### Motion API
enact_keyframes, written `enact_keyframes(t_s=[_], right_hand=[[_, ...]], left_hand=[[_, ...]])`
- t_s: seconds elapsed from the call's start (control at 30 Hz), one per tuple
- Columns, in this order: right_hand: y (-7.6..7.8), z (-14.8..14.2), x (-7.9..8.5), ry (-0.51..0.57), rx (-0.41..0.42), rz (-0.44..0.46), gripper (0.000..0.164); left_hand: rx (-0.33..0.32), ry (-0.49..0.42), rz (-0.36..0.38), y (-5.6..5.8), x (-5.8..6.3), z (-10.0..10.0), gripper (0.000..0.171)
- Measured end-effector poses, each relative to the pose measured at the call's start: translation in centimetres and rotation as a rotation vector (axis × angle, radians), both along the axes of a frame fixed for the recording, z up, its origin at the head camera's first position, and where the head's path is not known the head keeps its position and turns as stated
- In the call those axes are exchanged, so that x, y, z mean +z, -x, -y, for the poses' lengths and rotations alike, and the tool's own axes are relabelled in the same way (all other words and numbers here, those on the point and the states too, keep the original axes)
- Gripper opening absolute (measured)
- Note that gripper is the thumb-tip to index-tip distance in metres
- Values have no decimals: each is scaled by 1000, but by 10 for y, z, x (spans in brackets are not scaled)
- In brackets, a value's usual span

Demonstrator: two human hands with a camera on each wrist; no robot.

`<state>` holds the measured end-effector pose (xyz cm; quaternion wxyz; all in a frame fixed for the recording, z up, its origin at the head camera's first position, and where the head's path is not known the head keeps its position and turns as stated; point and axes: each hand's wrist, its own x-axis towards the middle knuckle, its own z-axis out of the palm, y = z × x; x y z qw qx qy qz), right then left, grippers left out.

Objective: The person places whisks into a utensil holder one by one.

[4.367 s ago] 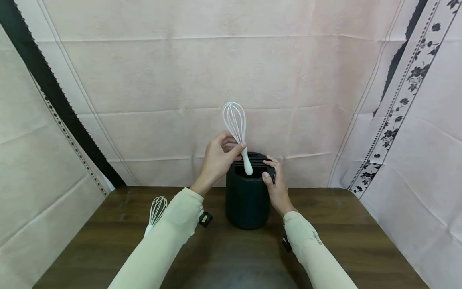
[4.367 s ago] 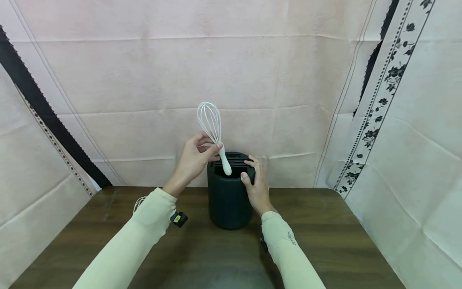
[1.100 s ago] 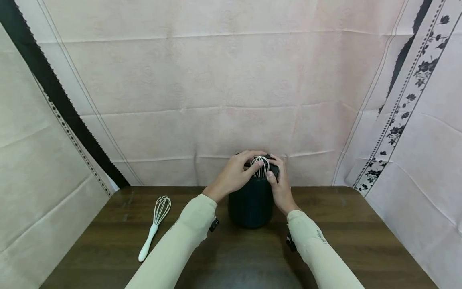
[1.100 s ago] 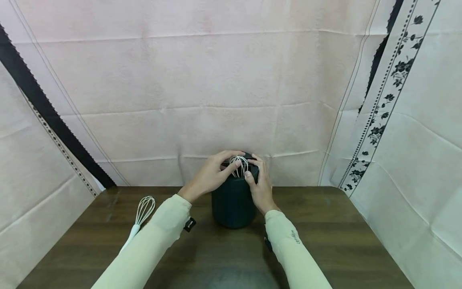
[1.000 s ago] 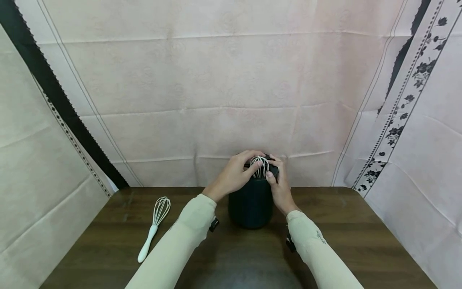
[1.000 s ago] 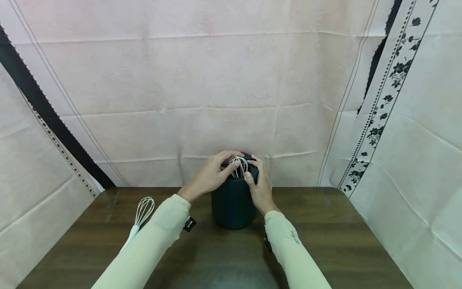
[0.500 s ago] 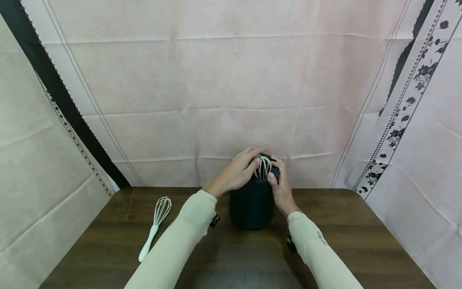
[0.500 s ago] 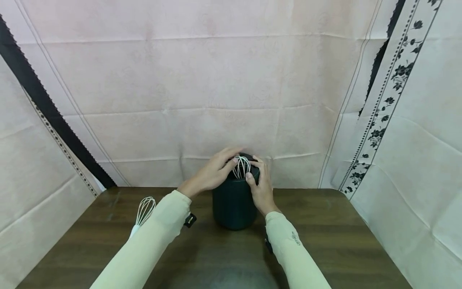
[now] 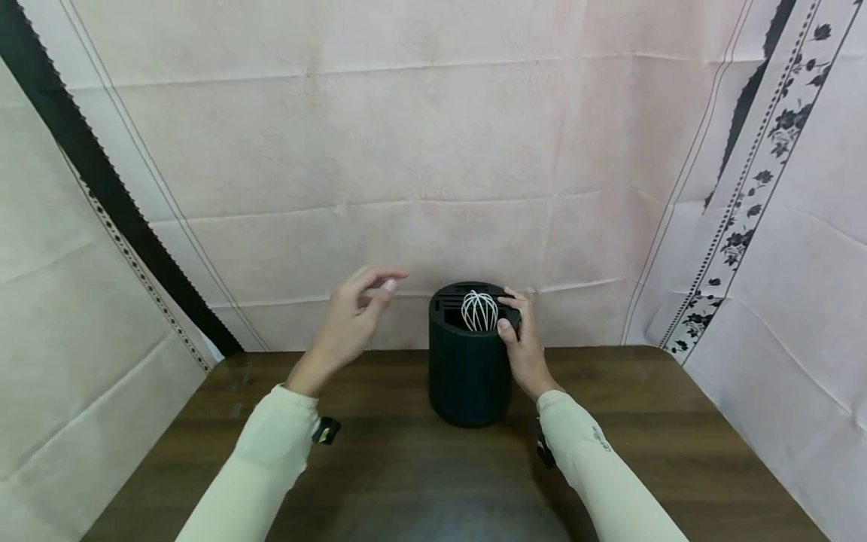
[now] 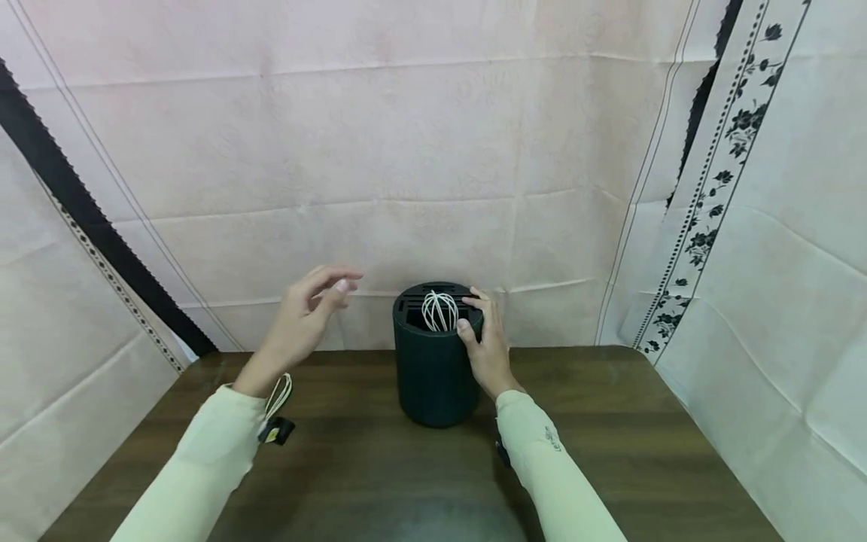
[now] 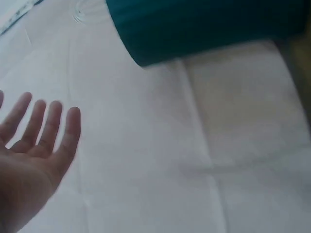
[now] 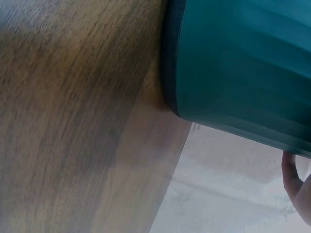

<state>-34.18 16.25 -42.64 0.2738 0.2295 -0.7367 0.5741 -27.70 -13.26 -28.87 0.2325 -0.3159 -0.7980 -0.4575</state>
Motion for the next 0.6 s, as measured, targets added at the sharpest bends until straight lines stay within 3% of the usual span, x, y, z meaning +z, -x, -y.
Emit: enact_keyframes(t_s=[0.17, 0.33, 0.47, 0.6], right_hand=[[1, -5, 3, -9, -8, -2, 47], [0, -11, 4, -4, -21, -15, 49], [1, -7, 2, -5, -13, -27, 50], [1, 1, 1, -4, 6, -37, 47]], left_hand=[[123, 46, 146, -5, -19, 38, 33], [197, 67, 295, -5, -38, 71, 41], [249, 40, 488, -15, -55, 101, 50], [304, 9, 634, -27, -73, 131, 57]])
